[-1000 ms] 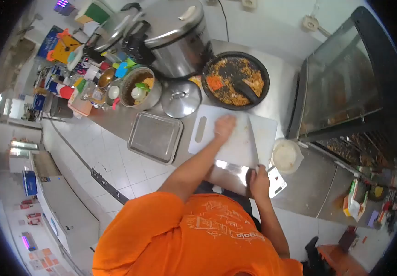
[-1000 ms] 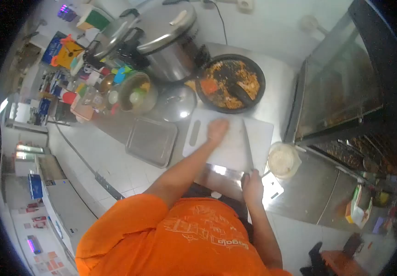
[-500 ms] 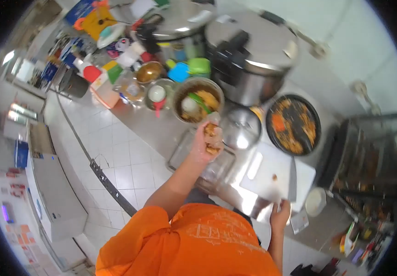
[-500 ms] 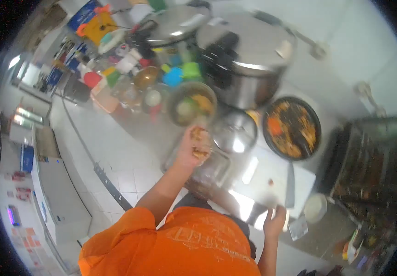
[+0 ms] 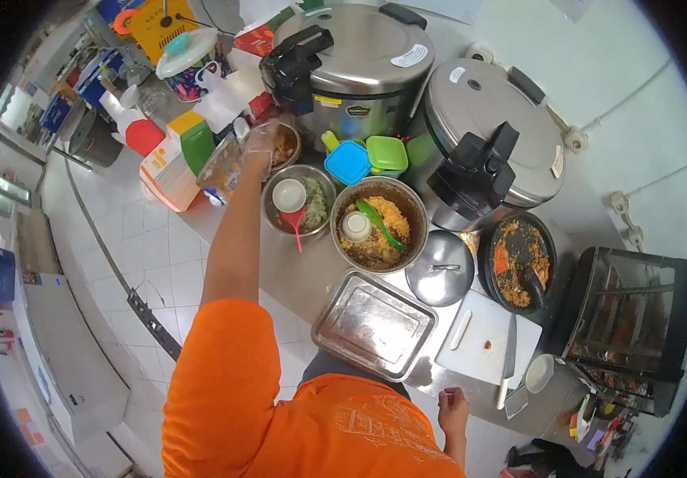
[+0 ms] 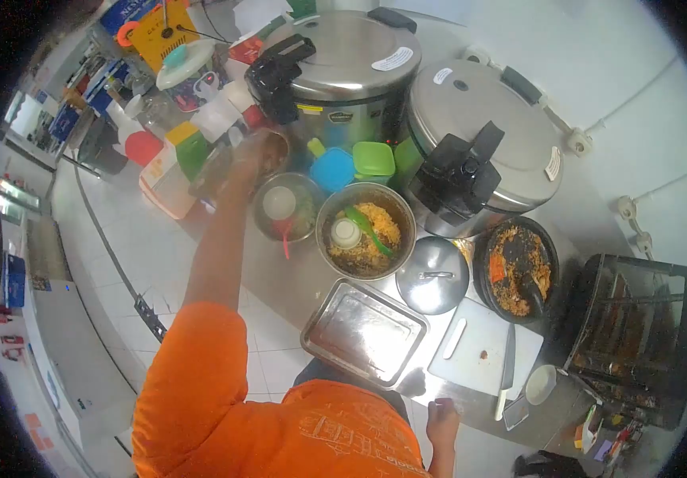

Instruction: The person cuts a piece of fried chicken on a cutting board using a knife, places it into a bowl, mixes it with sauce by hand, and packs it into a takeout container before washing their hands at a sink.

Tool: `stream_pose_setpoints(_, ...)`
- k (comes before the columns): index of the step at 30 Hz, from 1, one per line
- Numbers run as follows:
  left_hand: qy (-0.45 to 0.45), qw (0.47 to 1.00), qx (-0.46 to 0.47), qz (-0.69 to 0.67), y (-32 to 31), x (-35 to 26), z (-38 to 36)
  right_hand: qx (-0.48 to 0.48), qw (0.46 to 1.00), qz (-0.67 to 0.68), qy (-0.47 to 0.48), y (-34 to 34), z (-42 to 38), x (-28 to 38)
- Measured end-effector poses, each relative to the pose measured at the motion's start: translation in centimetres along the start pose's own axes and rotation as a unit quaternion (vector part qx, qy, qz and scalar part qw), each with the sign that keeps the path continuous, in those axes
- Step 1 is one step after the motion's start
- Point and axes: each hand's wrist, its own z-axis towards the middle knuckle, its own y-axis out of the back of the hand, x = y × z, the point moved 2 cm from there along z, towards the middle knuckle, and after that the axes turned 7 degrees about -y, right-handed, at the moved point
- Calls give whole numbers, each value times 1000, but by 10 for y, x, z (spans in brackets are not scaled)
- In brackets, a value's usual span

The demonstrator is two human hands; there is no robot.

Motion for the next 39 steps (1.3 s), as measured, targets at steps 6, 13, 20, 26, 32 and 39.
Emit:
stream_pose_setpoints(6, -71, 963, -237, -102, 53, -120, -98, -40, 988, 92, -119, 5, -20, -20)
stream_pose_setpoints(13, 82, 751, 437, -488, -54, -323, -329, -71, 989, 79, -103, -15, -33, -63)
stream_pose_setpoints(20, -385, 855, 345, 53, -307, -408, -503, -73, 976, 150, -140, 21, -56, -71)
stream_pose_setpoints(26, -267, 801, 535, 17, -327, -459, -533, -118, 967, 197, -111, 28, -64, -136)
stream_pose_setpoints(32, -176, 920, 333, -110, -261, -397, -486, -109, 962, 221, -114, -5, -53, -229)
stream_pose_setpoints(39, -137, 981, -131, 43, -51, -243, -302, -68, 959, 244, -127, 12, -44, -193)
